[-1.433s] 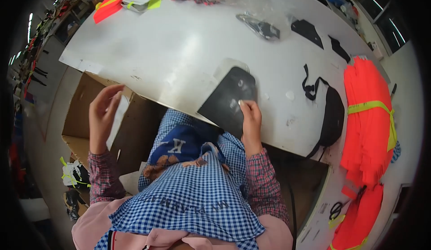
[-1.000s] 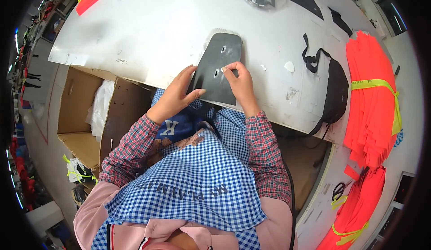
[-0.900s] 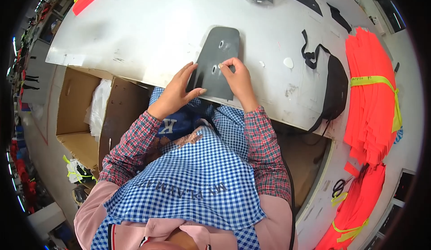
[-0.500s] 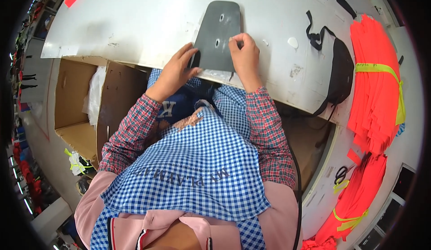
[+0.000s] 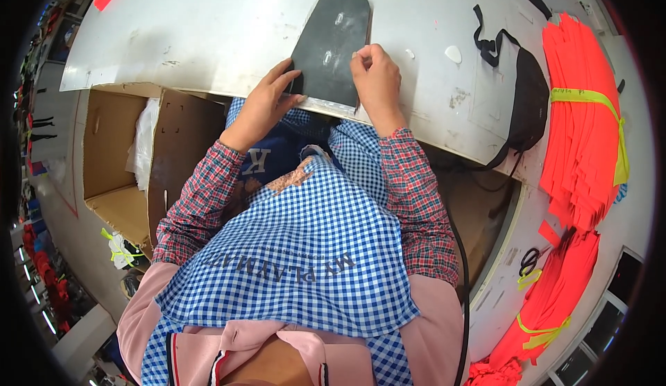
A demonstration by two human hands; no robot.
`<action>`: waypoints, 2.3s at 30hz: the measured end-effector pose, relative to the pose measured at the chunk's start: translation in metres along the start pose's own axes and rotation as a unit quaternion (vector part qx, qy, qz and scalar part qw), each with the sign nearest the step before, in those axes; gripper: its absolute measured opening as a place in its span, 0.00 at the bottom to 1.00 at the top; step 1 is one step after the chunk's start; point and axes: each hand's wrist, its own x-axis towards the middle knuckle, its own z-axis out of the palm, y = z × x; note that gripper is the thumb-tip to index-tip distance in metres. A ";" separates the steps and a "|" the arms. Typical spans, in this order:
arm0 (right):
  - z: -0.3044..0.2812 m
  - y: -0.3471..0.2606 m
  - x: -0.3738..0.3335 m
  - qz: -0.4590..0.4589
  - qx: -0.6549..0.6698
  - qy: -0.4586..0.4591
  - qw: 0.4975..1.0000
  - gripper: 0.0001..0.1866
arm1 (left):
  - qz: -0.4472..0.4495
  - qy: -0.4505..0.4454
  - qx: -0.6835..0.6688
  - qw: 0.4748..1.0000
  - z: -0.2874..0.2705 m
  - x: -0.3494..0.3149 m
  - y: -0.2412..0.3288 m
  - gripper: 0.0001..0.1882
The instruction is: Assembling product components by applying small white stickers and protective film to black parts at a factory workbench.
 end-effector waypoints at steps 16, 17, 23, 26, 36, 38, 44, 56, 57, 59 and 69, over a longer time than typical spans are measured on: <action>-0.001 0.007 0.000 0.013 0.005 -0.005 1.000 0.09 | 0.060 0.050 0.080 0.994 0.003 0.004 0.001 0.23; 0.000 0.008 0.000 0.013 0.012 0.000 1.000 0.09 | 0.061 0.051 0.081 0.994 0.003 0.008 0.002 0.23; 0.001 0.010 0.000 0.016 0.027 0.002 0.999 0.10 | 0.080 0.094 0.063 0.990 0.010 0.053 -0.015 0.25; 0.001 0.011 0.001 0.012 0.024 0.004 1.000 0.10 | 0.108 0.103 0.079 0.986 0.014 0.070 -0.024 0.24; 0.003 0.014 0.002 0.032 0.031 0.003 0.999 0.10 | 0.109 0.061 0.096 0.987 0.021 0.074 -0.031 0.23; 0.002 0.014 0.002 0.039 0.033 0.000 0.999 0.10 | 0.103 0.056 0.088 0.989 0.020 0.073 -0.031 0.24; 0.005 0.015 0.003 0.029 0.048 0.015 0.998 0.10 | 0.104 0.061 0.093 0.988 0.022 0.072 -0.030 0.22; 0.005 0.017 0.004 0.044 0.066 0.006 0.997 0.11 | 0.116 0.082 0.097 0.985 0.028 0.069 -0.030 0.20; 0.005 0.017 0.004 0.047 0.068 0.005 0.997 0.11 | 0.115 0.083 0.091 0.986 0.028 0.069 -0.029 0.20; 0.005 0.017 0.004 0.056 0.070 0.002 0.996 0.11 | 0.115 0.084 0.086 0.986 0.028 0.069 -0.028 0.20; 0.002 0.011 0.004 0.065 0.060 -0.010 0.996 0.11 | 0.112 0.084 0.112 0.984 0.028 0.067 -0.026 0.20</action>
